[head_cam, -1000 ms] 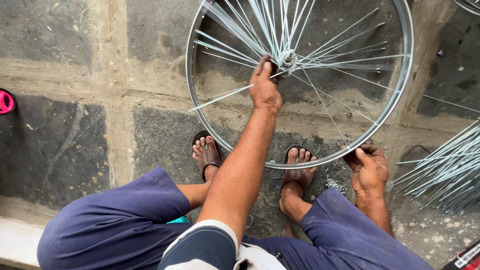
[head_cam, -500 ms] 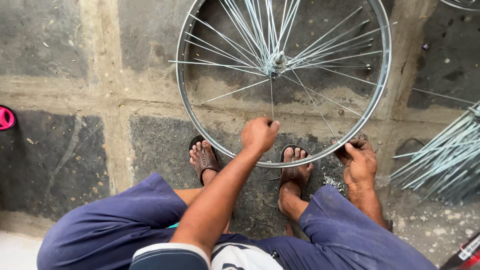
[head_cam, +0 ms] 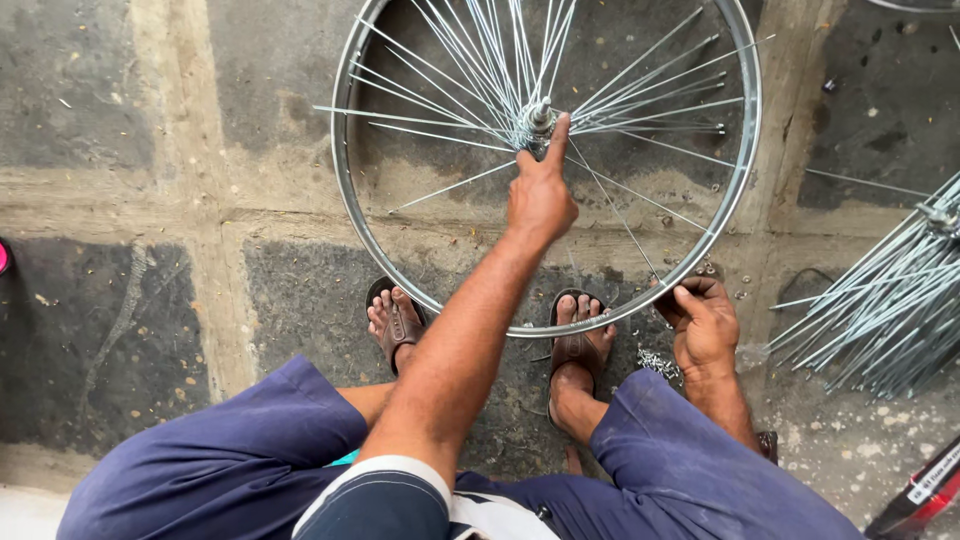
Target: The person is sitting on the ground and repairing a bicycle wheel by hand. They are inserting spokes into the hub and tightening the nipples on the rim to secure them.
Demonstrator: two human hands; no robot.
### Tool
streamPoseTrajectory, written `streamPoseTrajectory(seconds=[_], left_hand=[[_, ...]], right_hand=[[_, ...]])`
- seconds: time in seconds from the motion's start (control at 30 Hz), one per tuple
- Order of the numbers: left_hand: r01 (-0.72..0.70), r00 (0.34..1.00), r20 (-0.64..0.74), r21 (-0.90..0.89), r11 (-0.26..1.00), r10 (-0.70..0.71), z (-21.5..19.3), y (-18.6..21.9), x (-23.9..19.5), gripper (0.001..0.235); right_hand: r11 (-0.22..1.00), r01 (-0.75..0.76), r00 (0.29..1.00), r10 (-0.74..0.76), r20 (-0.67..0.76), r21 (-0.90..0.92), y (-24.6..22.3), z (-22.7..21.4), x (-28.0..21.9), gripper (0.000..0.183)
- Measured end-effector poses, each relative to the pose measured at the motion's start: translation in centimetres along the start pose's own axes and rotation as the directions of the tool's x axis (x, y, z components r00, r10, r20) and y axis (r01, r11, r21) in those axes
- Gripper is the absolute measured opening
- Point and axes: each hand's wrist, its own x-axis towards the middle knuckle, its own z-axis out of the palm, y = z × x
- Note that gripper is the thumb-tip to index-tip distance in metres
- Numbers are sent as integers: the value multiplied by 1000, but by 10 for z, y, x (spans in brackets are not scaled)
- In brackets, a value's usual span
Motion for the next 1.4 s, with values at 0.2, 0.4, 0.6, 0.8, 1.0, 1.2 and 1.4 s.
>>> streamPoseTrajectory(seconds=[0.2, 0.4, 0.6, 0.8, 1.0, 1.2, 1.4], left_hand=[[-5, 999, 39, -112, 994, 10, -17, -20, -10, 72], [-123, 991, 73, 159, 980, 113, -25, -46, -44, 29], [138, 990, 134, -841, 523, -45, 18, -48, -69, 21], [304, 937, 218, -894, -328, 272, 74, 4, -80, 29], [195, 975, 211, -966, 171, 75, 68, 34, -72, 52], [-8, 975, -209, -361, 933, -72, 17, 11, -37, 94], [52, 998, 33, -41, 998, -51, -5, 7, -10, 102]], right_hand=[[993, -25, 999, 19, 51, 113, -8, 2, 2, 14], [998, 22, 1000, -23, 18, 56, -15, 9, -1, 15], [992, 103, 995, -102, 16, -70, -4, 10, -1, 15], [990, 92, 996, -90, 27, -102, 11, 12, -8, 14], [999, 23, 999, -22, 37, -33, 16, 16, -9, 14], [999, 17, 999, -18, 42, 34, 10, 14, -6, 15], [999, -4, 1000, 3, 26, 52, 11, 15, -8, 14]])
